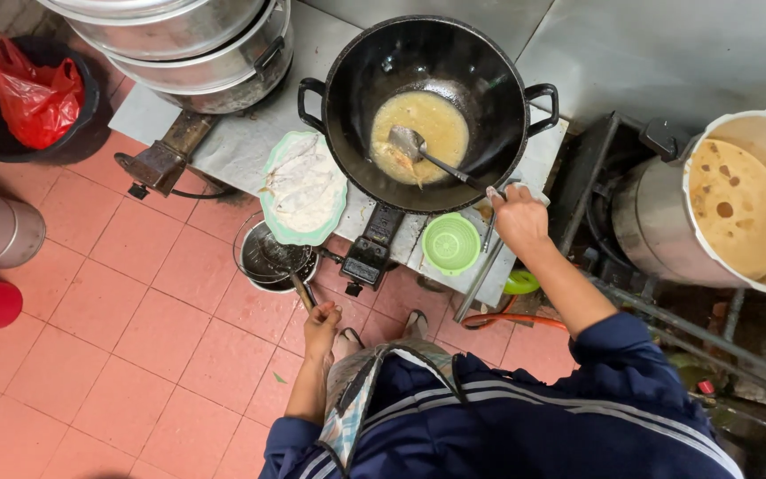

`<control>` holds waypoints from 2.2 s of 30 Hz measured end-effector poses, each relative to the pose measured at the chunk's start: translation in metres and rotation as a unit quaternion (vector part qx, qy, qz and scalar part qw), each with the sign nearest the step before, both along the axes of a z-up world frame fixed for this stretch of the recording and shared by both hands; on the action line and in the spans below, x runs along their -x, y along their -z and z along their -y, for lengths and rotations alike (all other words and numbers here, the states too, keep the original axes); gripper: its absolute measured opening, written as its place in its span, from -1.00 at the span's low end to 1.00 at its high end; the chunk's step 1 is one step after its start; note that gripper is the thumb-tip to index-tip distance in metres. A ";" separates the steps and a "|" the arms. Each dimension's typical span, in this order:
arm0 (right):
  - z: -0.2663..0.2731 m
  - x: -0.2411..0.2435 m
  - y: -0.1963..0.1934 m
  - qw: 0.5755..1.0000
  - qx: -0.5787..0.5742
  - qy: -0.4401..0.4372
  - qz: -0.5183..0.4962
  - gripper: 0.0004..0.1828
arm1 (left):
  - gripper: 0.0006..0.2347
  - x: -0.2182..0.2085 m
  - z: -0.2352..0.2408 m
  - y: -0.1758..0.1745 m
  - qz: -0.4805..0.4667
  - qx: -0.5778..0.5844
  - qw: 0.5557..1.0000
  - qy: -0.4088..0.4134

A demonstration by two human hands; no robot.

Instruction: Coat raw fish in flour and prepare to fry them in a wok.

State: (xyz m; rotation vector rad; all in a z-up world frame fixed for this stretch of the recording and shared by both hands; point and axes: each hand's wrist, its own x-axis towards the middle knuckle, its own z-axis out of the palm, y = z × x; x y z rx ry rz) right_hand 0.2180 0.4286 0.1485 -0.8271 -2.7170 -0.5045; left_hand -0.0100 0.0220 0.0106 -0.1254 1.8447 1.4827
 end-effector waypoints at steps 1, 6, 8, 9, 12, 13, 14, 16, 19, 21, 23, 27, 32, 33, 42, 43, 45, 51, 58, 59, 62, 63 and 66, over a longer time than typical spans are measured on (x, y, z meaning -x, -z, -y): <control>0.002 0.000 0.003 0.999 -0.030 -0.006 -0.008 -0.72 | -0.70 0.001 0.003 0.001 -0.003 -0.002 1.000 0.000; 0.028 0.003 -0.018 0.991 -0.125 -0.037 -0.033 -0.82 | -0.70 0.009 0.014 0.007 -0.002 -0.012 1.000 0.003; 0.041 0.006 -0.035 0.989 -0.133 -0.052 -0.045 -0.86 | -0.71 0.012 0.016 0.004 0.000 -0.014 1.000 0.001; 0.047 0.007 -0.039 0.989 -0.135 -0.050 -0.044 -0.86 | -0.71 0.012 0.016 0.000 0.001 -0.016 1.000 0.003; 0.058 0.010 -0.048 0.988 -0.133 -0.059 -0.044 -0.86 | -0.71 0.013 0.016 -0.010 -0.002 -0.023 1.000 0.004; 0.058 0.011 -0.048 0.988 -0.138 -0.046 -0.046 -0.86 | -0.71 0.013 0.017 -0.012 -0.002 -0.024 1.000 0.004; 0.058 0.012 -0.049 0.988 -0.144 -0.034 -0.048 -0.87 | -0.72 0.013 0.018 -0.015 -0.001 -0.025 1.000 0.003; 0.059 0.014 -0.051 0.988 -0.144 -0.026 -0.047 -0.86 | -0.72 0.013 0.019 -0.008 0.000 -0.026 1.000 0.004; 0.065 0.019 -0.048 0.991 -0.125 -0.025 -0.050 -0.84 | -0.72 0.014 0.025 0.000 0.001 -0.023 1.000 0.002; 0.069 0.023 -0.045 0.992 -0.109 -0.031 -0.053 -0.83 | -0.71 0.015 0.029 0.006 0.001 -0.021 1.000 0.001; 0.072 0.026 -0.041 0.992 -0.113 -0.028 -0.049 -0.87 | -0.70 0.017 0.033 0.015 0.003 -0.019 1.000 0.000; 0.058 0.029 -0.025 0.992 -0.114 -0.029 -0.051 -0.85 | -0.68 0.010 0.037 -0.007 0.007 -0.009 1.000 -0.006; 0.036 0.034 -0.009 0.986 -0.147 -0.028 -0.070 -0.93 | -0.70 0.007 0.035 0.004 0.009 0.003 1.000 -0.007; 0.032 0.035 -0.008 0.986 -0.147 -0.029 -0.070 -0.93 | -0.70 0.007 0.034 0.006 0.008 0.004 1.000 -0.008; -0.011 0.040 -0.001 0.985 -0.148 -0.020 -0.083 -0.90 | -0.70 -0.003 0.018 0.000 0.003 0.023 1.000 -0.002; -0.016 0.038 -0.004 0.987 -0.142 -0.008 -0.080 -0.85 | -0.70 -0.005 0.016 -0.001 0.005 0.021 1.000 0.000; -0.029 0.036 -0.009 0.988 -0.135 0.002 -0.075 -0.78 | -0.70 -0.008 0.011 0.002 0.008 0.020 1.000 0.000; -0.080 0.039 -0.004 0.985 -0.145 0.023 -0.090 -0.80 | -0.70 -0.015 -0.003 0.001 0.009 0.008 1.000 -0.009; -0.103 0.061 0.000 0.969 -0.211 -0.043 -0.117 -0.89 | -0.71 -0.021 -0.016 -0.001 0.004 0.004 1.000 -0.015; -0.106 0.063 0.001 0.969 -0.211 -0.055 -0.118 -0.90 | -0.71 -0.021 -0.018 0.003 0.004 0.002 1.000 -0.014; -0.109 0.061 0.001 0.969 -0.211 -0.076 -0.104 -0.92 | -0.72 -0.022 -0.022 0.001 -0.003 -0.001 1.000 -0.013; -0.108 0.060 -0.003 0.969 -0.210 -0.077 -0.104 -0.92 | -0.72 -0.022 -0.022 0.001 -0.003 -0.001 1.000 -0.014; -0.106 0.058 -0.011 0.968 -0.212 -0.099 -0.093 -0.90 | -0.70 -0.022 -0.022 -0.001 -0.001 -0.001 1.000 -0.017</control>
